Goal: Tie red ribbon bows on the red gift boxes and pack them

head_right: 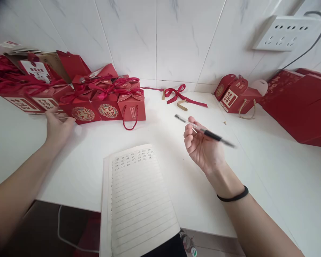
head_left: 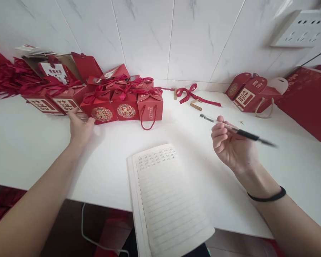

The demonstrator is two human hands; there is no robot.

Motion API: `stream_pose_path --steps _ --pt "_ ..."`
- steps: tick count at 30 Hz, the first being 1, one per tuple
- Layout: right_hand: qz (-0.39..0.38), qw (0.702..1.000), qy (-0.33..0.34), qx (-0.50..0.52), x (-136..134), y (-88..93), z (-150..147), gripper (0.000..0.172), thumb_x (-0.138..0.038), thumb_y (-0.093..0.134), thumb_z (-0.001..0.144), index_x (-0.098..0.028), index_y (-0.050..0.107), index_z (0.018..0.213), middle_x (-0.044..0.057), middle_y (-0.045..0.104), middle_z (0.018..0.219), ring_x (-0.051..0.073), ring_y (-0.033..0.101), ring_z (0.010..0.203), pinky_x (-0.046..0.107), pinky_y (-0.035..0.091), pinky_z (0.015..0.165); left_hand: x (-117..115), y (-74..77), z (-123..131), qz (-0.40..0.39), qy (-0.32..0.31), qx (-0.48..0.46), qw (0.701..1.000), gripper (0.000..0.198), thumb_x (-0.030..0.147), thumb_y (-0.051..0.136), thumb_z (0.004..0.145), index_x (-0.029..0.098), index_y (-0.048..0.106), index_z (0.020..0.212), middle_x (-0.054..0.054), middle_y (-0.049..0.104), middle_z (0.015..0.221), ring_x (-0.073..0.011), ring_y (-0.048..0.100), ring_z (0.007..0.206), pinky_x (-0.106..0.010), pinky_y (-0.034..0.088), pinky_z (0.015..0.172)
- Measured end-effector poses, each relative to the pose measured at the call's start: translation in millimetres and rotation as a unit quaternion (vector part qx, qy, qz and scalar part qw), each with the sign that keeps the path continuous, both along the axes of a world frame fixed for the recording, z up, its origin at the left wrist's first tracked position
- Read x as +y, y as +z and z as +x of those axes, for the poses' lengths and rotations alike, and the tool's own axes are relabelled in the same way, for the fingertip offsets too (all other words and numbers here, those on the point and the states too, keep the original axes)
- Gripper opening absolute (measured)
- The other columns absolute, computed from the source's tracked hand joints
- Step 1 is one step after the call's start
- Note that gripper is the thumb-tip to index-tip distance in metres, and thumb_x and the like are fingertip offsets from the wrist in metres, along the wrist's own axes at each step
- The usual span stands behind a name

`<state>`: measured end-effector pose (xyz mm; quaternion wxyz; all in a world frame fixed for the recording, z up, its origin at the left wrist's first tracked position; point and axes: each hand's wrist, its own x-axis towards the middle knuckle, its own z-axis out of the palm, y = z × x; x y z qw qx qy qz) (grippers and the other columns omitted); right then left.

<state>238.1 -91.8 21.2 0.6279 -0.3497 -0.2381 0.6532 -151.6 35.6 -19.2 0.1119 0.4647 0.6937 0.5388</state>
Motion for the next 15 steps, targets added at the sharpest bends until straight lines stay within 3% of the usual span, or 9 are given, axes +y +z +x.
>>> stream_pose_path --steps 4,6,9,15 --pt "0.001 0.996 -0.003 -0.088 -2 -3.6 -3 0.012 -0.021 0.056 0.081 -0.026 0.065 0.087 -0.004 0.061 0.074 0.008 0.06 0.069 0.016 0.05 0.057 -2 -1.2 1 -0.007 -0.012 0.05 0.999 0.062 -0.004 0.056 0.067 0.006 0.034 0.124 -0.002 0.052 0.093 -0.0101 0.052 0.073 -0.049 0.046 0.091" --pt "0.026 0.995 0.011 -0.099 -4 -6.9 -5 0.006 -0.028 0.062 0.078 -0.026 0.064 0.083 -0.005 0.054 0.062 0.01 0.055 0.06 0.019 0.05 0.053 -2 -1.3 0 -0.01 -0.01 0.058 0.998 0.062 -0.004 0.056 0.067 0.007 0.035 0.123 -0.004 0.053 0.096 -0.0107 0.054 0.075 -0.05 0.046 0.091" --pt "0.049 0.993 0.056 -0.092 -6 -10.7 -8 0.017 -0.04 0.069 0.074 -0.025 0.062 0.073 -0.005 0.042 0.053 0.009 0.045 0.048 0.02 0.048 0.048 -2 -1.0 0 -0.017 -0.006 0.054 0.998 0.061 -0.003 0.056 0.067 0.006 0.035 0.124 -0.005 0.054 0.1 -0.0113 0.055 0.078 -0.049 0.046 0.092" --pt "0.033 0.986 0.13 -0.102 -9 -8.3 -11 0.018 -0.03 0.074 0.069 -0.024 0.065 0.082 0.0 0.059 0.078 0.012 0.059 0.067 0.02 0.052 0.054 -2 -1.3 -1 -0.015 -0.014 0.052 0.998 0.062 -0.003 0.057 0.068 0.006 0.034 0.125 -0.006 0.053 0.1 -0.0114 0.055 0.08 -0.048 0.045 0.094"
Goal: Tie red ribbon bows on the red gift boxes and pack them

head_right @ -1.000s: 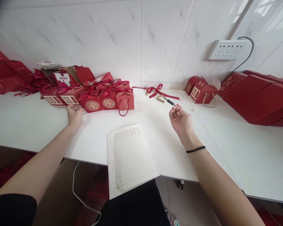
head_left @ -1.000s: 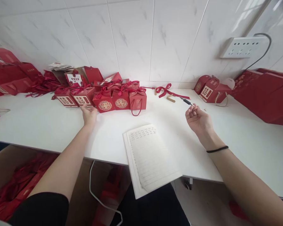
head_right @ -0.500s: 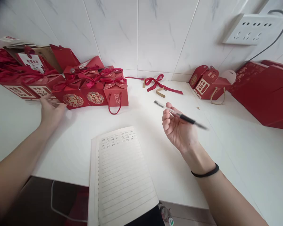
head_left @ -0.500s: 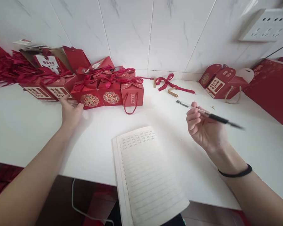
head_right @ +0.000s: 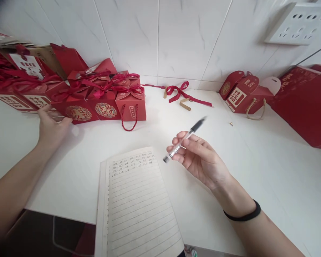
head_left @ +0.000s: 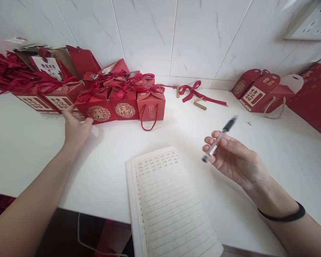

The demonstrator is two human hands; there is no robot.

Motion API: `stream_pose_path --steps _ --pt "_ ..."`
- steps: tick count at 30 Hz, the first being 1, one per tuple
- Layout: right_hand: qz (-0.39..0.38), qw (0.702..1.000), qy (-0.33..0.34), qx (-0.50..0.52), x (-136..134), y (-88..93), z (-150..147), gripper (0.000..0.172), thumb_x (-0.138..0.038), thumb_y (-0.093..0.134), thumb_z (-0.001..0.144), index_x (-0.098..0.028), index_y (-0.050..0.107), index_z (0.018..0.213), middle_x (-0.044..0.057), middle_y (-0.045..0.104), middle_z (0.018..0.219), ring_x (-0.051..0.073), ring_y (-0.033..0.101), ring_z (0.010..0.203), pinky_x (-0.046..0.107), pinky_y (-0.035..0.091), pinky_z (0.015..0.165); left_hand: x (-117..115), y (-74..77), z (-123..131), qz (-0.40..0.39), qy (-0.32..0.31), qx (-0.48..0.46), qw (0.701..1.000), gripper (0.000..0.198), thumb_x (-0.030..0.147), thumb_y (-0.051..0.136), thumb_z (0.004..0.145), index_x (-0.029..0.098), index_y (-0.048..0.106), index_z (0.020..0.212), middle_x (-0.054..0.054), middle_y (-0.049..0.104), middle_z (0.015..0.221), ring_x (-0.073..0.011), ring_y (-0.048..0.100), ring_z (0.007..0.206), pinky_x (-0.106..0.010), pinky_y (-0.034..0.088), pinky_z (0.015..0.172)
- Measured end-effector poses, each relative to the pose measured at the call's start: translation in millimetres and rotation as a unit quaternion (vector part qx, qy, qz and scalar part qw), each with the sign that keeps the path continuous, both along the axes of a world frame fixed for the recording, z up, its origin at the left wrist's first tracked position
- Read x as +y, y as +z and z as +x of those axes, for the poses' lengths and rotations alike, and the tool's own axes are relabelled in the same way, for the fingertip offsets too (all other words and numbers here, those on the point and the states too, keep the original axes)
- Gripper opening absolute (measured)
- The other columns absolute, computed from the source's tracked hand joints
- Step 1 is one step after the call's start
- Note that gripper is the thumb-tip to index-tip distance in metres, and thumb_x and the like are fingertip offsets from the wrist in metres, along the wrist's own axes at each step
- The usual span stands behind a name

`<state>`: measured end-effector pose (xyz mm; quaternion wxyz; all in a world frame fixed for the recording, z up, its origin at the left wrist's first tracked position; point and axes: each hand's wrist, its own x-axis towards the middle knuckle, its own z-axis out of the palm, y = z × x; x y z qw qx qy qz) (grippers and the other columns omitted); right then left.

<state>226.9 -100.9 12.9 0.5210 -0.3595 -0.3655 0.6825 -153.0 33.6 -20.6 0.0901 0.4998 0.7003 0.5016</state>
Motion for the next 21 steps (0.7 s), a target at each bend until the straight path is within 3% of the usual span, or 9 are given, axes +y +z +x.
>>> stream_pose_path --steps 4,6,10,13,16,18,21 --pt "0.009 0.999 0.017 -0.035 -4.4 3.9 1.4 0.046 -0.026 0.072 0.069 -0.032 0.057 0.112 -0.002 0.062 0.079 0.01 0.054 0.051 0.02 0.045 0.04 0.3 0.9 0.3 -0.004 0.005 0.0 1.0 0.062 -0.003 0.056 0.068 0.004 0.033 0.125 -0.006 0.052 0.098 -0.0118 0.054 0.08 -0.049 0.045 0.094" --pt "0.017 0.999 0.022 -0.04 -5.0 5.1 3.2 0.05 -0.026 0.07 0.069 -0.035 0.055 0.116 -0.003 0.064 0.081 0.009 0.053 0.048 0.019 0.042 0.038 0.7 0.6 -0.3 -0.006 0.005 -0.003 1.0 0.062 -0.002 0.057 0.068 0.004 0.033 0.126 -0.005 0.051 0.096 -0.0124 0.053 0.08 -0.05 0.045 0.093" --pt "0.027 0.998 0.018 -0.057 -3.6 5.0 7.1 0.032 -0.029 0.067 0.068 -0.029 0.064 0.1 -0.001 0.067 0.086 0.012 0.059 0.057 0.023 0.047 0.046 1.0 -0.4 -0.9 -0.002 0.002 -0.012 1.0 0.061 -0.001 0.057 0.069 0.007 0.033 0.124 -0.004 0.05 0.094 -0.0121 0.053 0.079 -0.05 0.045 0.093" --pt "0.057 0.996 -0.004 -0.072 -3.0 2.5 8.1 0.025 -0.032 0.069 0.068 -0.028 0.065 0.092 -0.002 0.065 0.071 0.016 0.06 0.059 0.03 0.05 0.054 -0.3 1.4 1.2 0.004 0.006 -0.025 1.0 0.059 -0.001 0.056 0.068 0.008 0.034 0.121 -0.003 0.051 0.092 -0.0115 0.052 0.077 -0.05 0.046 0.092" --pt "0.07 0.996 -0.004 -0.057 -3.9 1.0 6.5 0.02 -0.042 0.072 0.07 -0.027 0.064 0.079 -0.008 0.041 0.041 0.01 0.043 0.038 0.031 0.05 0.054 -1.9 3.6 3.4 -0.001 0.009 -0.037 0.999 0.058 -0.001 0.057 0.067 0.009 0.035 0.12 -0.002 0.051 0.09 -0.0116 0.052 0.077 -0.051 0.046 0.091" --pt "0.061 0.997 0.0 -0.051 -4.7 2.2 4.5 0.023 -0.048 0.071 0.072 -0.027 0.064 0.072 -0.011 0.022 0.036 0.006 0.026 0.032 0.029 0.047 0.049 -2.0 3.5 3.3 -0.006 0.01 -0.037 0.999 0.058 -0.001 0.057 0.067 0.009 0.034 0.12 -0.002 0.05 0.09 -0.0115 0.053 0.077 -0.052 0.046 0.092" --pt "0.051 0.998 -0.012 -0.041 -5.6 6.4 1.8 0.026 -0.051 0.073 0.066 -0.027 0.063 0.064 -0.008 0.025 0.042 0.005 0.025 0.034 0.025 0.042 0.041 -0.2 0.9 1.0 -0.001 0.01 -0.025 1.0 0.058 -0.001 0.057 0.067 0.009 0.034 0.12 -0.002 0.05 0.09 -0.0117 0.053 0.079 -0.051 0.045 0.093"
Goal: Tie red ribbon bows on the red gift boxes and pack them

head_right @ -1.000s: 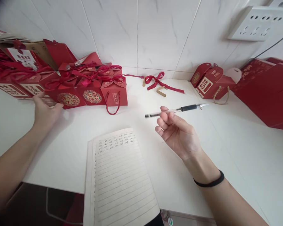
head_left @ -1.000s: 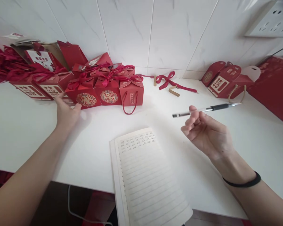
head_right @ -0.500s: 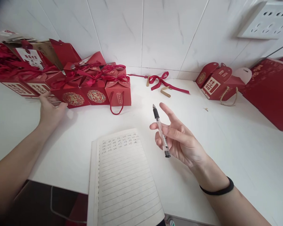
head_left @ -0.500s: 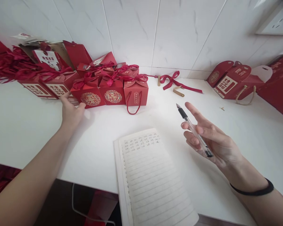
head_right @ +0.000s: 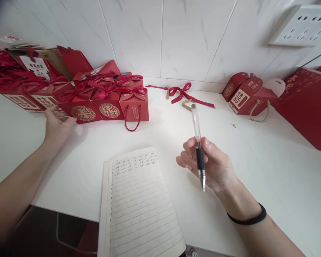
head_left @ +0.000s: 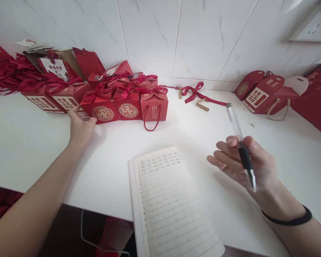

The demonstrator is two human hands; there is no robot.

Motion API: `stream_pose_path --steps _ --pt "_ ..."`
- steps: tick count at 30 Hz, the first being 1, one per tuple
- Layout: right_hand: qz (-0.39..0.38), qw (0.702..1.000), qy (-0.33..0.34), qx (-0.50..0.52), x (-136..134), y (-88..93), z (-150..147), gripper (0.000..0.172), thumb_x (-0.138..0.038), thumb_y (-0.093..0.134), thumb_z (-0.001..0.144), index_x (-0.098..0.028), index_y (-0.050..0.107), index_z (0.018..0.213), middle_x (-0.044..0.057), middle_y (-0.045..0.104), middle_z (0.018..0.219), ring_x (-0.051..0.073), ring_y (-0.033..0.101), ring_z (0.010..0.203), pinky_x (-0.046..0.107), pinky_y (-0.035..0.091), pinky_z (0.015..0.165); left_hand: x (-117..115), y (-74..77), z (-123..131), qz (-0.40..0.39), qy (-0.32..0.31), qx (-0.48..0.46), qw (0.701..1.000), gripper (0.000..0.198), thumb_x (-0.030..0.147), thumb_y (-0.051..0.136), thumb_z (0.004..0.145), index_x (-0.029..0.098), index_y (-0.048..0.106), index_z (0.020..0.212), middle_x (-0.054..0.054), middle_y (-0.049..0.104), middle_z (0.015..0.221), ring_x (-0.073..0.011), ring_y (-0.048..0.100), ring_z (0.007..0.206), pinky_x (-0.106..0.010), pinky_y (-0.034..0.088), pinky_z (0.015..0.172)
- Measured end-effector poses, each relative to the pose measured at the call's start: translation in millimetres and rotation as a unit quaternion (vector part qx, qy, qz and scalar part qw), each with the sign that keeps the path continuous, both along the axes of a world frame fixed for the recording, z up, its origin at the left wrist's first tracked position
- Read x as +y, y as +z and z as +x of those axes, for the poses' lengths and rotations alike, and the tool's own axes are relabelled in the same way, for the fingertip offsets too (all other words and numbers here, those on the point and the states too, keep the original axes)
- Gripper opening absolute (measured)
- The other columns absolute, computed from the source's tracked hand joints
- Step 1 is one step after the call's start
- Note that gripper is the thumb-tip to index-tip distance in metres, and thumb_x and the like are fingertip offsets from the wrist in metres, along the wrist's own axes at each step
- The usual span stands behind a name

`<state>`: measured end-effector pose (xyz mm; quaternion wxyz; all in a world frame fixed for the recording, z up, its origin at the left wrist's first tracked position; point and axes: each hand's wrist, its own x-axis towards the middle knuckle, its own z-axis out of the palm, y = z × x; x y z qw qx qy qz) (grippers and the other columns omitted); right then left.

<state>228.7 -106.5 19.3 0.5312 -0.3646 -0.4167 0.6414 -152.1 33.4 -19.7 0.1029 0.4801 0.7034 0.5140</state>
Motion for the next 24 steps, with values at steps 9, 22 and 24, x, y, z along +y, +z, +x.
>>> stream_pose_path --steps 9,22,24 --pt "-0.042 0.999 -0.009 0.003 -4 1.7 1 0.034 -0.043 0.078 0.055 -0.031 0.067 0.084 -0.004 0.048 0.061 0.007 0.041 0.041 0.023 0.04 0.039 1 -1.8 -1 -0.002 -0.003 0.009 1.0 0.058 -0.001 0.058 0.066 0.009 0.034 0.118 -0.002 0.051 0.093 -0.0106 0.052 0.077 -0.05 0.046 0.092" --pt "-0.119 0.987 -0.084 0.07 7 -13.1 0 0.035 -0.025 0.082 0.05 -0.025 0.07 0.083 0.005 0.066 0.077 0.024 0.063 0.078 0.032 0.055 0.064 -6 -9.2 -10 0.074 -0.011 0.04 0.996 0.051 0.011 0.055 0.066 0.015 0.039 0.115 -0.008 0.051 0.098 -0.0233 0.055 0.095 -0.046 0.046 0.092" --pt "-0.098 0.989 -0.093 0.067 7 -13.8 -3 0.03 -0.03 0.081 0.056 -0.023 0.068 0.082 0.004 0.064 0.075 0.022 0.061 0.077 0.03 0.055 0.066 -12 -8.6 -9 0.105 0.021 0.094 0.99 0.052 0.012 0.055 0.066 0.016 0.04 0.115 -0.01 0.049 0.103 -0.0272 0.05 0.105 -0.05 0.042 0.095"
